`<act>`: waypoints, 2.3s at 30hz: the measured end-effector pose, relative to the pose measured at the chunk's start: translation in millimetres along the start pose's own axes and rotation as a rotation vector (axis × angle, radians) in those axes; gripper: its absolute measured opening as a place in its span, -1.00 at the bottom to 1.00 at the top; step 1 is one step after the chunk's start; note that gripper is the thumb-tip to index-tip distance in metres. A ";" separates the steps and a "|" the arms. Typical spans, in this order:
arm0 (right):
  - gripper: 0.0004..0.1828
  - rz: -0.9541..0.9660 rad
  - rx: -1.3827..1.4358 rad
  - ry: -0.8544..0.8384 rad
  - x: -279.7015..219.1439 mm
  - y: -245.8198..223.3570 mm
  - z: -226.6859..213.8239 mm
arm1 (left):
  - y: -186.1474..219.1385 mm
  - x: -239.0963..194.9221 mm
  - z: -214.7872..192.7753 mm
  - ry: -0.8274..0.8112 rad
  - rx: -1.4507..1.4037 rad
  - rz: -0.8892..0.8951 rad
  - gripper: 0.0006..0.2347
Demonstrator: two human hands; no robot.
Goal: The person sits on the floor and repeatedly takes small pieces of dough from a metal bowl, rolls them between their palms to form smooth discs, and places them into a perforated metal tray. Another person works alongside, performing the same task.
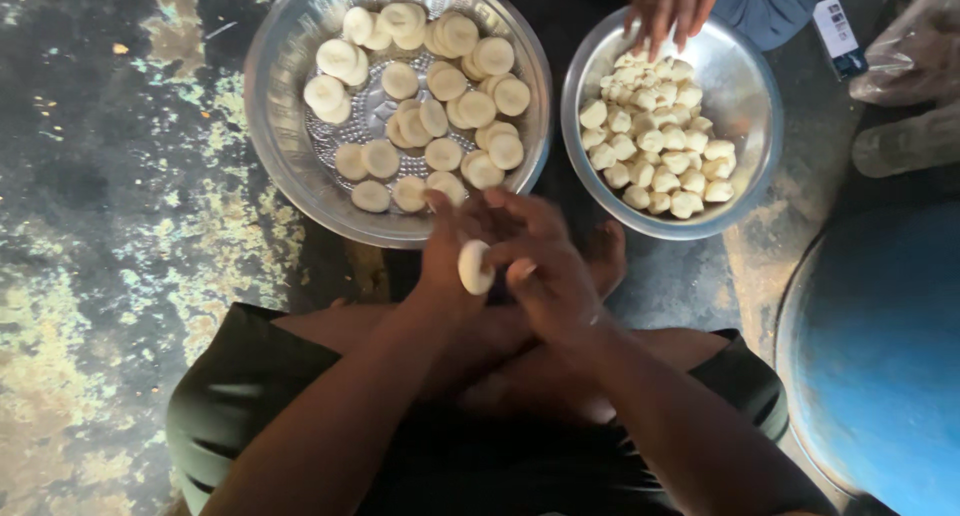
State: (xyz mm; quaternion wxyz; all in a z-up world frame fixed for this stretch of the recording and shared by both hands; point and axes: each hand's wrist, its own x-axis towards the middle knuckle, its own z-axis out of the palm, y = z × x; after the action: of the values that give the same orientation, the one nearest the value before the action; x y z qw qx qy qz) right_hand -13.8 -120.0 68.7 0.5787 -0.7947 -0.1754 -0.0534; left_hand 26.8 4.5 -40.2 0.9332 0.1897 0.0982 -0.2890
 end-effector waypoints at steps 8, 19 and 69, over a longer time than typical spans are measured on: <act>-0.12 -0.180 -0.461 0.043 0.7 6.6 2.1 | -58.5 -10.6 62.5 -0.325 0.134 0.578 -0.28; -0.06 -0.024 -0.361 0.242 5.2 10.2 22.6 | -63.1 -2.6 -42.4 -0.251 0.709 0.391 -0.48; -0.62 0.627 -0.583 0.146 39.1 104.3 -122.5 | 72.9 5.9 44.5 0.311 0.783 0.516 -0.74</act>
State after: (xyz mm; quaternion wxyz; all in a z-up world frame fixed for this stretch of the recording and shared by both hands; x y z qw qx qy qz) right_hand 72.7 -254.5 25.7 0.3294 -0.9338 0.1383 0.0215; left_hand 77.0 38.7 20.2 0.8074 0.5849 0.0701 -0.0322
